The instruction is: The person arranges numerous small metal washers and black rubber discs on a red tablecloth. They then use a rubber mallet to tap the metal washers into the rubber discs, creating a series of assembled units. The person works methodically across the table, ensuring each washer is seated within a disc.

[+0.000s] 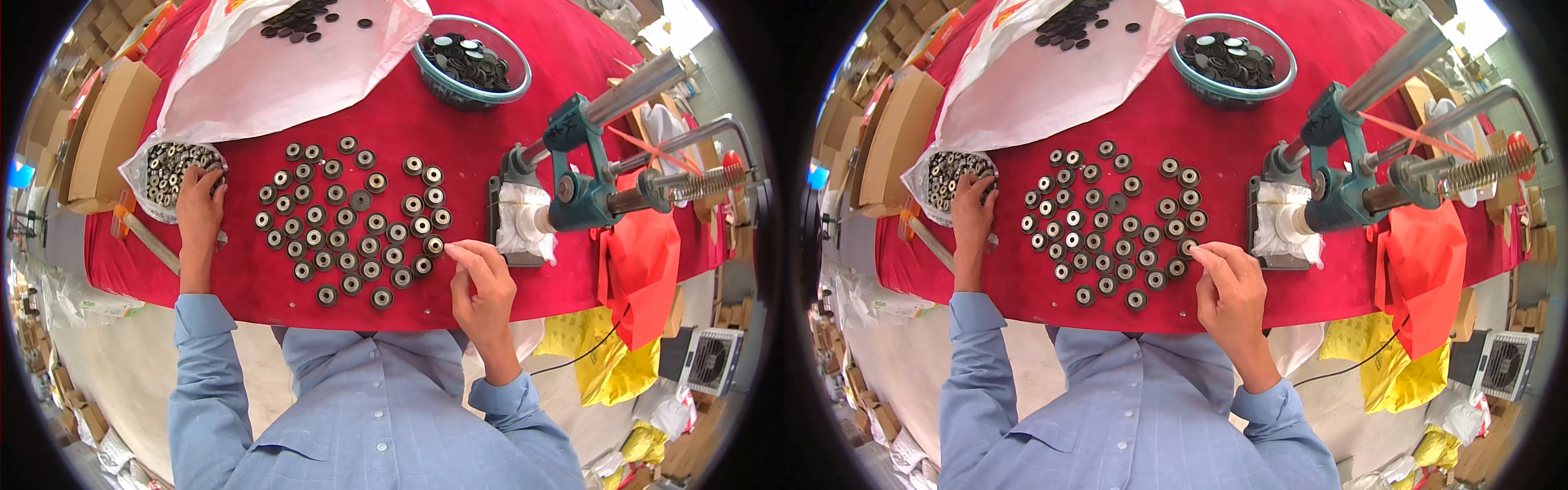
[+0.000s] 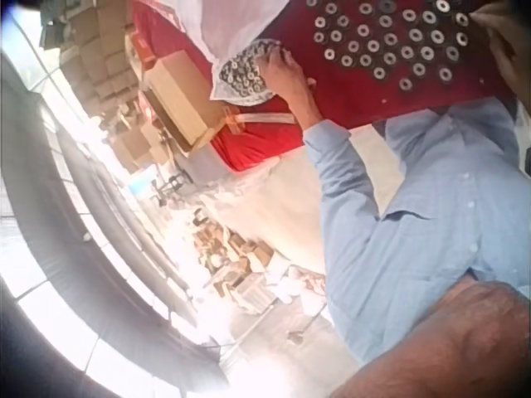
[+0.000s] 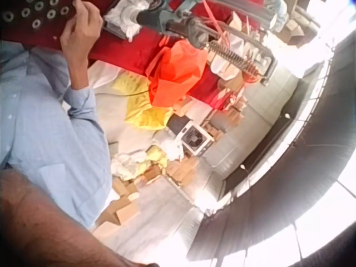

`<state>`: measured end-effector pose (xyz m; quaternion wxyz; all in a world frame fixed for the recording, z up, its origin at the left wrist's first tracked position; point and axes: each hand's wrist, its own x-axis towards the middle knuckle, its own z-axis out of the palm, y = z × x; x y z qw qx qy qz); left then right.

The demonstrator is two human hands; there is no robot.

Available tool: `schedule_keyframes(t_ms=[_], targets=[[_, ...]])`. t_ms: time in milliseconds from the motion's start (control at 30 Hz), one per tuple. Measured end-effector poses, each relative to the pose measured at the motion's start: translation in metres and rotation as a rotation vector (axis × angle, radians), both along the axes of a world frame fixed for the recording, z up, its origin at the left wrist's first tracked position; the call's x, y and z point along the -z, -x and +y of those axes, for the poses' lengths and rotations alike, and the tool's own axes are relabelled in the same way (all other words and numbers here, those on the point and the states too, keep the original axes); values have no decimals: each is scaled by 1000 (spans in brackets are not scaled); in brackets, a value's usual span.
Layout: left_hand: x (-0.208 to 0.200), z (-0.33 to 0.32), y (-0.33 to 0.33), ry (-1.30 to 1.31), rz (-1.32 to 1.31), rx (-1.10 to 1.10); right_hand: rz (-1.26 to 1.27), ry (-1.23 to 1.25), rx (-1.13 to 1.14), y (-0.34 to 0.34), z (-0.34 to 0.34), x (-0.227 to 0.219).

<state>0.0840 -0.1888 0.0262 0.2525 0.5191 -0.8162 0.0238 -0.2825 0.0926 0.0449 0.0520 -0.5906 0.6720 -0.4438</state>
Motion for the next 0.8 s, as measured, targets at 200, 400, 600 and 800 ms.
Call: schedule_keyframes(t_ms=[200,400,600,800], targets=[[-1,-3,-6,78,-93,46,-130,-37,91,-5,20,34],[-34,49,83,-135,239,346,13,-39,98,-6,19,49],[-9,75,160,-228,204,528,-4,-31,78,-4,19,47],[-1,78,162,-169,170,598,-21,-30,82,-2,19,48]])
